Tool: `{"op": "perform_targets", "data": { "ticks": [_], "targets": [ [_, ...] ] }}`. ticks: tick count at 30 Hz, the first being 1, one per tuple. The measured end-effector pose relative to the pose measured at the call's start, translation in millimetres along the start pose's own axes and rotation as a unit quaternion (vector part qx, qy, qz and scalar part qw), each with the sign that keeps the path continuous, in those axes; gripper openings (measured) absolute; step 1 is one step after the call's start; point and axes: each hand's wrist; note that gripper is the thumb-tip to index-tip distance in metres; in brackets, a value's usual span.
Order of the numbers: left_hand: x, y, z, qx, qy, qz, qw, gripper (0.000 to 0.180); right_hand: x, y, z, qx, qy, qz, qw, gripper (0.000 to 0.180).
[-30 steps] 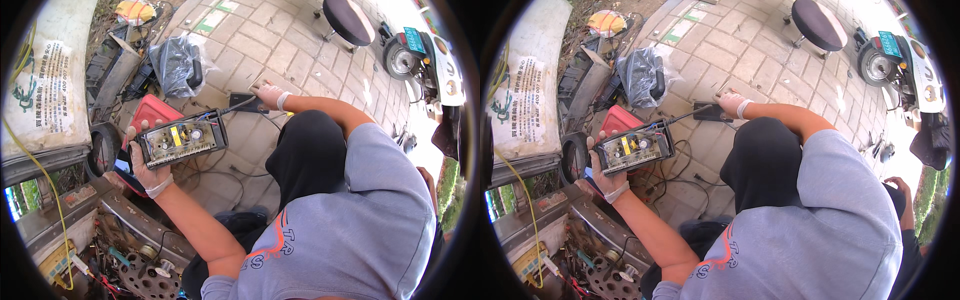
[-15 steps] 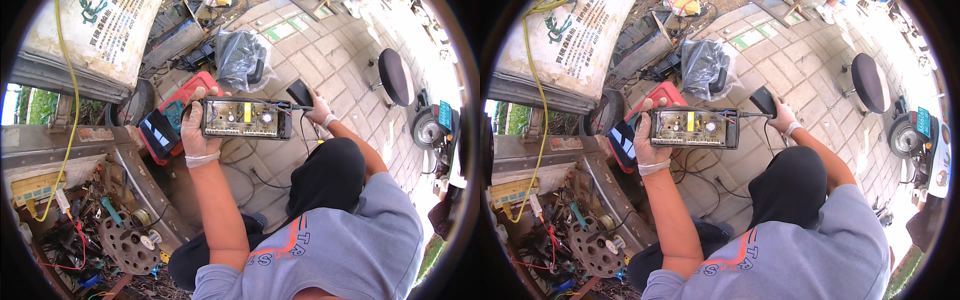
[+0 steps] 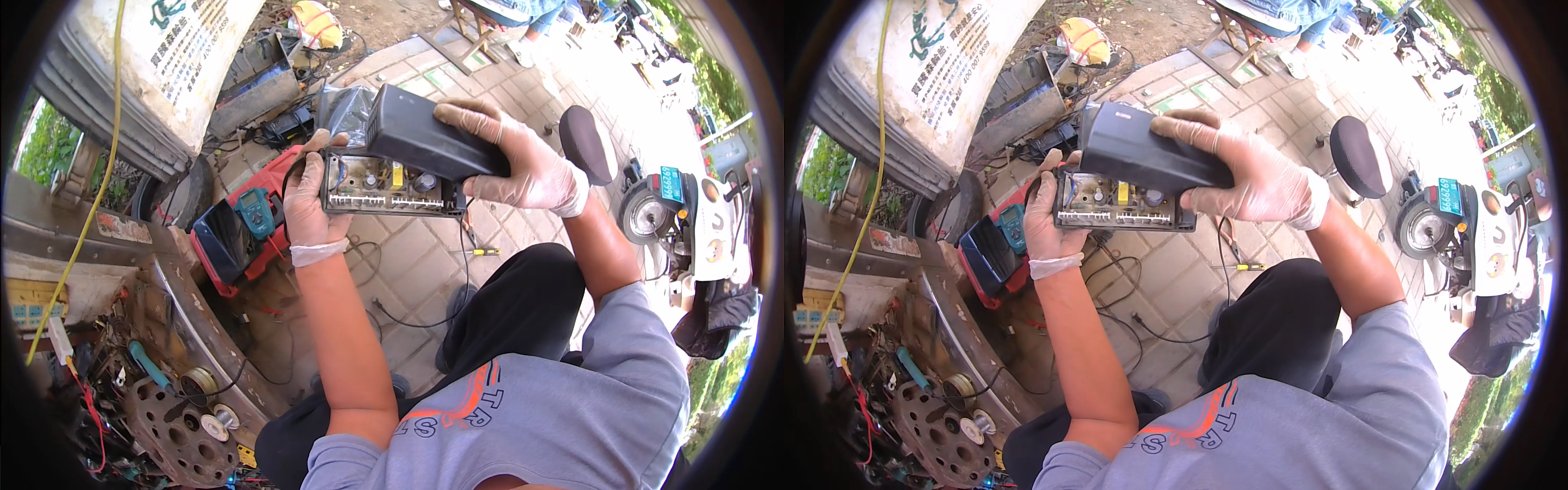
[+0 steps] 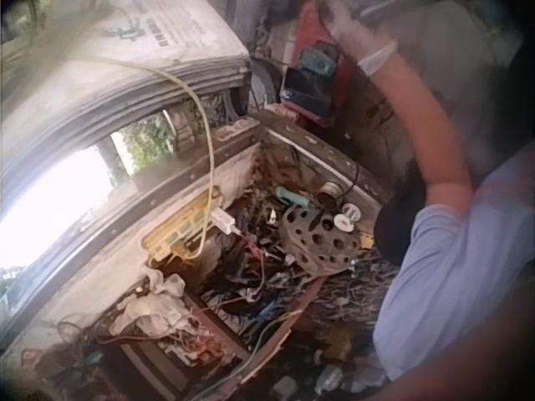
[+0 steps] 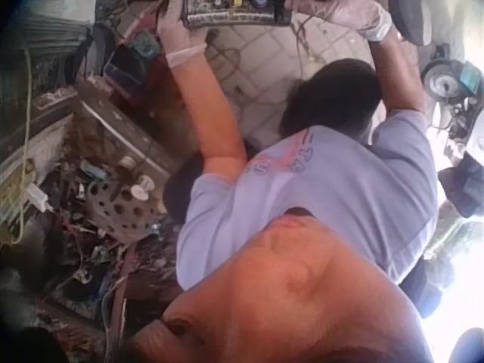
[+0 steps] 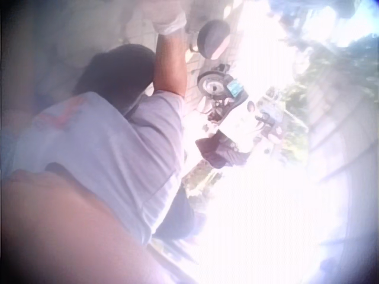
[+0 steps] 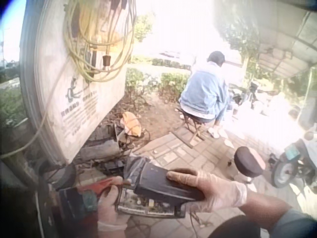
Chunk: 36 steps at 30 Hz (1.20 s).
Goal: The person applies adhesive to a wire, then moves to an outdoor area to inspect and manipulate a small electronic device. They wipe the device with a cloth, connect wires, and use a screwdriver to adjust components before closing the casing.
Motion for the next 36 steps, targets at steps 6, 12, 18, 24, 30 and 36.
{"op": "perform_targets", "data": {
  "ticks": [6, 12, 18, 24, 30, 36],
  "targets": [
    [12.8, 8.0, 5.1, 0.049, 0.020, -0.030, 0.998, 0.021, 12.3, -20.7, -7.5, -0.021, -0.022, 0.046, 0.998, 0.084],
    [18.6, 6.2, 3.2, 0.070, 0.050, -0.093, 0.992, 0.024, 11.9, -22.7, -4.6, -0.042, -0.004, 0.056, 0.998, 0.085],
    [24.3, -2.3, 5.0, 0.057, 0.072, -0.084, 0.992, 0.017, 18.6, -21.1, -7.2, -0.060, -0.024, 0.106, 0.992, 0.086],
    [29.1, -6.9, 6.2, 0.055, 0.071, -0.079, 0.993, 0.015, 20.0, -24.1, -6.3, -0.057, -0.028, 0.136, 0.989, 0.088],
    [33.8, -7.2, 8.9, 0.066, 0.059, -0.080, 0.993, 0.021, 26.6, -19.0, -4.5, -0.052, 0.001, 0.098, 0.994, 0.086],
    [35.0, -6.5, 9.3, 0.073, 0.060, -0.088, 0.992, 0.020, 28.7, -17.1, -2.6, -0.081, 0.016, 0.115, 0.990, 0.085]
  ]
}}
Point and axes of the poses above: each hand's wrist, its own z-axis away from the middle knuckle, its own x-axis out of the palm, y = z × x, and after that the axes turned 10 degrees about y, right-handed
